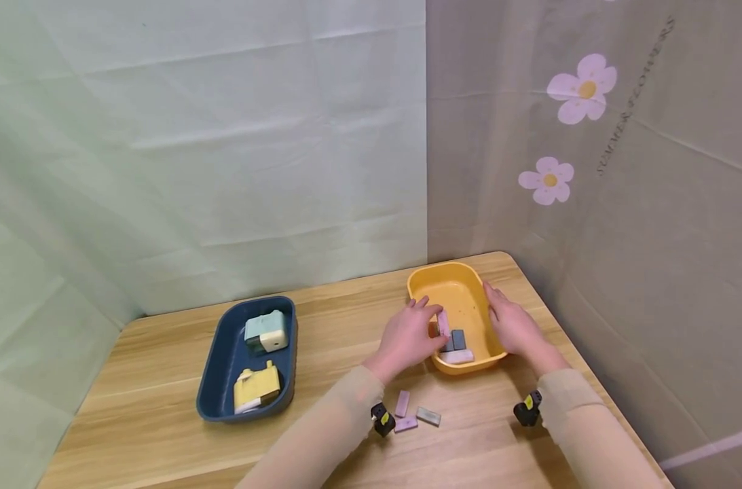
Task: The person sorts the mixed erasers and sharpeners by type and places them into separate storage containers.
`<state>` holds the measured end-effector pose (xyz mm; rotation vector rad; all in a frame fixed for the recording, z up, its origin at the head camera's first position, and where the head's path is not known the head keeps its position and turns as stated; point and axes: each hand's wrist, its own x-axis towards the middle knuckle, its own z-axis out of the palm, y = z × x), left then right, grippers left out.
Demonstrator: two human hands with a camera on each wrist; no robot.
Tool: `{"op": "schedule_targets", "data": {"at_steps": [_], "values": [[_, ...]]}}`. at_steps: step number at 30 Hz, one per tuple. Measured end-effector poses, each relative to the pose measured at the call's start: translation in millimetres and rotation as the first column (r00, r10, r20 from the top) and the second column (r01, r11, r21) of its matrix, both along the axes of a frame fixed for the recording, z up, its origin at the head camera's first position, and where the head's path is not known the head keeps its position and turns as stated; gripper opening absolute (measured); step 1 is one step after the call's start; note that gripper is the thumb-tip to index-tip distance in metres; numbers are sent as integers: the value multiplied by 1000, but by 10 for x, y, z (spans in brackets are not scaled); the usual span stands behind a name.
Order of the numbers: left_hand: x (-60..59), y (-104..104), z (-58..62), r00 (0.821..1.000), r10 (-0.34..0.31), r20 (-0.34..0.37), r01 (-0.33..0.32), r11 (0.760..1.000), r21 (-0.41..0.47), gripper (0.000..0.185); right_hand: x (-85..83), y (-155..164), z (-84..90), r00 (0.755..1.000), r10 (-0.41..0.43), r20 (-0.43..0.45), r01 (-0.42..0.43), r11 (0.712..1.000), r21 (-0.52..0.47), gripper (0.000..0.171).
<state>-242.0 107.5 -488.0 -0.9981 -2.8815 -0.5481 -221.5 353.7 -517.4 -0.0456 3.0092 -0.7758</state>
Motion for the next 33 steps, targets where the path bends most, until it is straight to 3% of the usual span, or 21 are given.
{"op": "schedule_targets", "data": {"at_steps": [6,13,25,33], "values": [[-151,134,-20,999,42,-28,-44,996,-76,42,3,4,-11,1000,2,-8,-1,1000,17,61],[-220,231,-45,995,92,-25,-94,986,-136,29,-13,14,-36,1000,6,-25,-5,999,32,61],[-273,345,-65,994,101,-43,-109,963,-245,29,-19,7,-12,1000,9,-20,-8,1000,12,60],[-307,414,-87,992,107,-71,-122,956,-268,38,-24,29,-48,999,8,-32,-8,1000,9,60]]}}
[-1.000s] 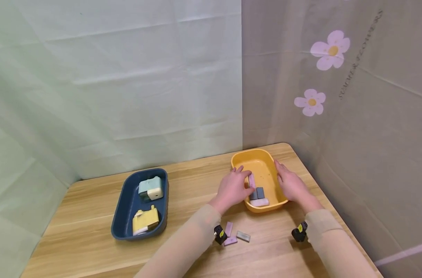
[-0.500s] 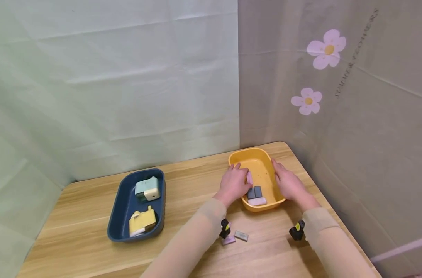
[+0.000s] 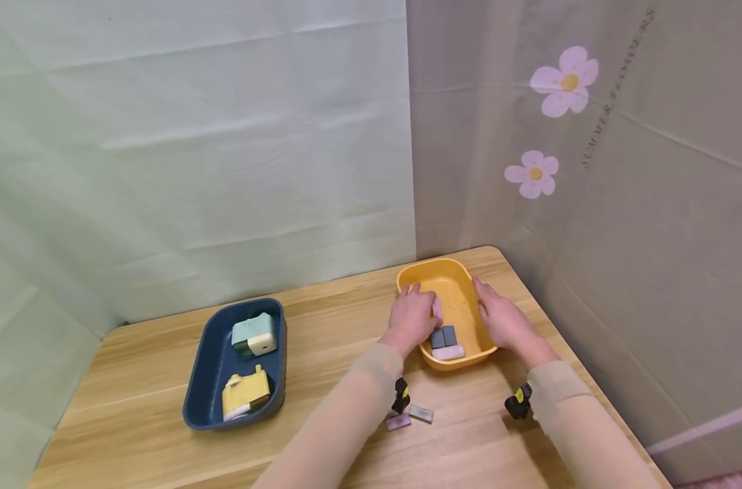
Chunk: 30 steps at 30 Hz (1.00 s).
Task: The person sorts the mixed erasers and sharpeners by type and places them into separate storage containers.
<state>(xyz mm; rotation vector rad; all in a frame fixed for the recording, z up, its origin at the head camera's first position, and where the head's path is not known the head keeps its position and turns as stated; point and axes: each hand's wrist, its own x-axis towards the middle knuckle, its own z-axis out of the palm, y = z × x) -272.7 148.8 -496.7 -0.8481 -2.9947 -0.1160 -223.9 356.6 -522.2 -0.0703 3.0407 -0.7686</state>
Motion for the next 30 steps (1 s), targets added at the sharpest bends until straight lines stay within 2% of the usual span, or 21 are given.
{"op": "schedule_targets", "data": {"at_steps": [6,11,17,23,30], "values": [[-45,-70,-53,1000,2,-24,-2,1000,-25,57,-13,-63,34,1000,16,-10,-16,1000,-5,60],[-38,-120,-35,998,-26,-61,26,1000,-6,54,-8,-65,68,1000,19,-13,-18,1000,9,60],[38,-144,8,996,-56,-65,56,998,0,55,16,-62,36,1000,18,-3,-18,1000,6,59],[123,-216,62,995,-92,-45,96,990,99,52,44,-61,42,1000,17,-6,-17,1000,8,59],[190,-350,121,987,-159,-35,163,949,270,45,46,-49,68,1000,5,-3,-5,1000,14,60]]}}
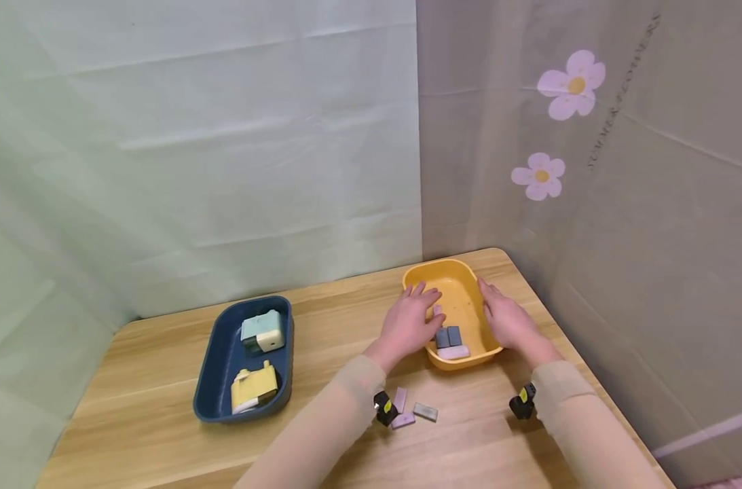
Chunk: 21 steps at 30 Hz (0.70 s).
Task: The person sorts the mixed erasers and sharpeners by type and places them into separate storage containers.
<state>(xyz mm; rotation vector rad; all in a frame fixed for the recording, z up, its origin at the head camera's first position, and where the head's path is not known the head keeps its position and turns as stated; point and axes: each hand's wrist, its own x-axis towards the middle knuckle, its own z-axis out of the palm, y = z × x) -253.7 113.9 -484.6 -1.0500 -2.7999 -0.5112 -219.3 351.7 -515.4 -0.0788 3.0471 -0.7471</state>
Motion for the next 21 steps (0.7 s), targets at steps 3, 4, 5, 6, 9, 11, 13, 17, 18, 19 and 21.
{"op": "schedule_targets", "data": {"at_steps": [3,4,5,6,9,11,13,17,18,19,21], "values": [[42,-80,12,999,-26,19,25,998,63,44,-18,10,-4,1000,-2,10,1,1000,7,60],[59,-110,14,999,-32,24,30,996,81,43,-22,12,-7,1000,-2,14,2,1000,8,60],[79,-142,17,999,-36,33,32,994,101,44,-25,14,-8,1000,-3,20,3,1000,8,61],[101,-176,17,998,-38,41,33,992,124,43,-27,18,-10,1000,-4,25,3,1000,8,61],[178,-291,18,997,-41,69,27,983,183,43,-22,14,-6,1000,0,26,0,1000,10,61],[240,-376,17,995,-37,91,16,975,220,44,-17,16,-6,1000,3,26,-4,1000,12,61],[301,-461,16,993,-32,111,5,972,236,45,-10,14,-3,1000,6,28,-6,1000,13,61],[397,-624,1,990,-18,142,-18,968,251,48,-1,11,1,999,1,34,-2,1000,11,60],[416,-664,-2,989,-18,144,-19,967,254,48,0,9,4,999,1,32,-1,1000,12,60],[434,-705,-5,989,-23,146,-16,964,264,48,-1,8,6,1000,1,29,-1,1000,13,60],[469,-786,-13,989,-35,147,-6,962,273,49,-3,1,12,1000,2,23,-3,1000,17,60]]}}
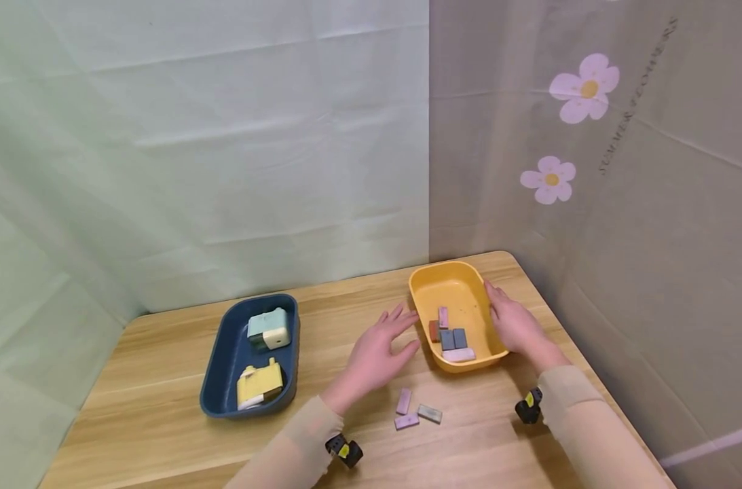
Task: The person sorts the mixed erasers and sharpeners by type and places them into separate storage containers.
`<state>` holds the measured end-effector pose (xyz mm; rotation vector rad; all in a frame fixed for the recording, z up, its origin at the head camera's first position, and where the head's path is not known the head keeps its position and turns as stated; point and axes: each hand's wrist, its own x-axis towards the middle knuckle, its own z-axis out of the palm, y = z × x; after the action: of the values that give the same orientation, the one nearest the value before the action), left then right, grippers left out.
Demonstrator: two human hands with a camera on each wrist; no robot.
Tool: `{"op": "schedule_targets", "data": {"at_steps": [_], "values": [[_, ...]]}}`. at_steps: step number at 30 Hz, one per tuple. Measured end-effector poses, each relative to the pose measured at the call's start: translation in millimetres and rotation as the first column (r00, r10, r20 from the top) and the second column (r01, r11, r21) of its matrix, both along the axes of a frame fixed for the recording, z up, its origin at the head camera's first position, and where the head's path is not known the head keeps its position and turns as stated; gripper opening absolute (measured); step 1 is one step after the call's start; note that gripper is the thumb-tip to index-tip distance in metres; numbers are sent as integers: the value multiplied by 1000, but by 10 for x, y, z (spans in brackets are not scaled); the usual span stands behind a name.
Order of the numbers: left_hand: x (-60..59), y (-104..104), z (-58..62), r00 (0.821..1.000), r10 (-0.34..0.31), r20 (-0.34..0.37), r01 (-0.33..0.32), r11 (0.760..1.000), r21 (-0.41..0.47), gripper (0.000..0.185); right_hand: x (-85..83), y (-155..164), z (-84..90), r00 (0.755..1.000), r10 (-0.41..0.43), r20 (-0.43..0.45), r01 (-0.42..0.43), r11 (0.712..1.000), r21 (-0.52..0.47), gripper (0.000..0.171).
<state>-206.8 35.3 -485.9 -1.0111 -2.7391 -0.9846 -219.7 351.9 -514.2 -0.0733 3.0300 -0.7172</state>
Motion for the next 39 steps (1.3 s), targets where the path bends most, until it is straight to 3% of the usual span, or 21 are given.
{"op": "schedule_targets", "data": {"at_steps": [10,16,22,30,39], "values": [[195,-344,-106,995,-26,92,28,999,-21,47,11,-3,10,1000,1,-2,-1,1000,-2,60],[272,-526,-265,994,-81,67,86,993,-84,44,7,3,1,1000,9,-1,-9,1000,0,60],[329,-650,-368,988,-136,75,147,973,-177,44,-2,22,-5,1000,9,3,-9,1000,-4,60],[335,-689,-358,983,-149,105,171,954,-247,47,2,25,18,1000,2,18,-1,1000,-15,60],[290,-621,-383,959,-267,93,282,896,-342,48,9,13,21,1000,-4,31,5,1000,-28,61]]}}
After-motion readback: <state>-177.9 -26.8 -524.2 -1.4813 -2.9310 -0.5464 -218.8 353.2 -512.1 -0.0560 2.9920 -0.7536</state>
